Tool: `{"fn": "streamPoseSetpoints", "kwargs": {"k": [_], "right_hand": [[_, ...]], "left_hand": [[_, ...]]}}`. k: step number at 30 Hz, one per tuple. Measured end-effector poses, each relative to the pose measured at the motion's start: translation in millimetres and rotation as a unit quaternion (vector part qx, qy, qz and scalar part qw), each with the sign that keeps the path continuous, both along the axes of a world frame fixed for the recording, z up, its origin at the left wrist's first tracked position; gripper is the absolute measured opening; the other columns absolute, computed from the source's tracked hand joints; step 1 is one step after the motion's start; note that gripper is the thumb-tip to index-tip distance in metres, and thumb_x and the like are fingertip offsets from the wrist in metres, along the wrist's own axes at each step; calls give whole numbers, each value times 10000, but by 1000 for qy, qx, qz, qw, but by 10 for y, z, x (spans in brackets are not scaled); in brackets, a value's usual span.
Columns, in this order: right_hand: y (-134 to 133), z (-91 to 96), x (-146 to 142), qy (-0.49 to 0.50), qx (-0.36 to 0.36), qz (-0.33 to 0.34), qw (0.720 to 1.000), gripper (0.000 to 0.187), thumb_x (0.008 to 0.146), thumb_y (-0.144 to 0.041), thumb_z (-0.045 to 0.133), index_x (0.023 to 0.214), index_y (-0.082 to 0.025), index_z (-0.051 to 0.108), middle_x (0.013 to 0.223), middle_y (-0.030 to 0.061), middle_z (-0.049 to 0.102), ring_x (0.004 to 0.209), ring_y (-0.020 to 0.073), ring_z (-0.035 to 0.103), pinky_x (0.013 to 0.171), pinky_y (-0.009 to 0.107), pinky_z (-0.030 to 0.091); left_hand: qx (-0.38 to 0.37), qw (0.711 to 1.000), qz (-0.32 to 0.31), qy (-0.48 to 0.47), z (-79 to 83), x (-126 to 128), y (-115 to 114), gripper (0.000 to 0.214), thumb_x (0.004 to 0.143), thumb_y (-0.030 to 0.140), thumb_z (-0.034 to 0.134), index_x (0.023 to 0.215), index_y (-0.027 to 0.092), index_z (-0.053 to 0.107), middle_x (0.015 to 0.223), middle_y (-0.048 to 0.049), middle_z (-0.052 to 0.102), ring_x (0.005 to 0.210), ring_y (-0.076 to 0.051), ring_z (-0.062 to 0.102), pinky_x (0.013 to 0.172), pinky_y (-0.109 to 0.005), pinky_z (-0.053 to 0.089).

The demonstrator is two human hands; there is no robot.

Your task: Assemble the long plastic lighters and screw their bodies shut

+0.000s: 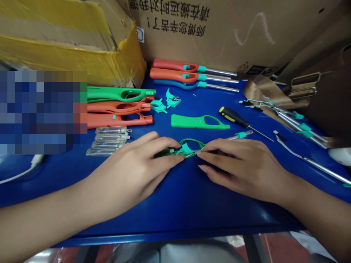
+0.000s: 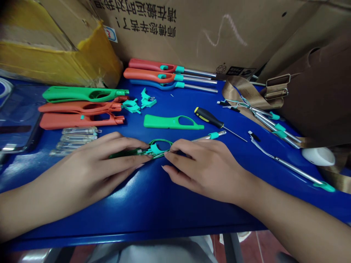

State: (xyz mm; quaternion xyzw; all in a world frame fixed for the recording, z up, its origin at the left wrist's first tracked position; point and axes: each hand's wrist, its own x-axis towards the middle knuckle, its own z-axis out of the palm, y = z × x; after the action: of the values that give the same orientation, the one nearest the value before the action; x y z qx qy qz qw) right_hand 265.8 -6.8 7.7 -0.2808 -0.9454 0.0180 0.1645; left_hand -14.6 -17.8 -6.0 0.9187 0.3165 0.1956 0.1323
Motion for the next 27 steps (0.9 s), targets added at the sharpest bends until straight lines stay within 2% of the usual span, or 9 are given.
{"fn": "streamPoseSetpoints", "kwargs": {"k": [12,19,27], "right_hand": [[1,-22,-2,34,-54,-11,998,181,999,-284,637,1083,-185,762,1052,51,776,828,161,742,720,293,566],[-6,-15,-17,65,-119,-27,990,183,988,-264,649,1098,-181,768,1040,48,766,792,144,730,711,274,571],[-2,-32,-16,77,-148,-36,985,158,986,-264,652,1077,-198,763,1046,45,761,796,139,722,723,262,567]], "left_hand": [[0,1000,-3,1,-5,-1,-1,331,1024,159,529,1312,229,676,1302,-96,635,1074,-242,599,884,-369,518],[8,1000,-1,3,-10,-3,12,327,1027,168,527,1307,235,682,1298,-90,640,1066,-241,600,883,-368,521],[7,1000,-4,6,-26,-15,2,327,1027,163,533,1311,230,680,1301,-85,636,1075,-243,590,887,-371,516]]}}
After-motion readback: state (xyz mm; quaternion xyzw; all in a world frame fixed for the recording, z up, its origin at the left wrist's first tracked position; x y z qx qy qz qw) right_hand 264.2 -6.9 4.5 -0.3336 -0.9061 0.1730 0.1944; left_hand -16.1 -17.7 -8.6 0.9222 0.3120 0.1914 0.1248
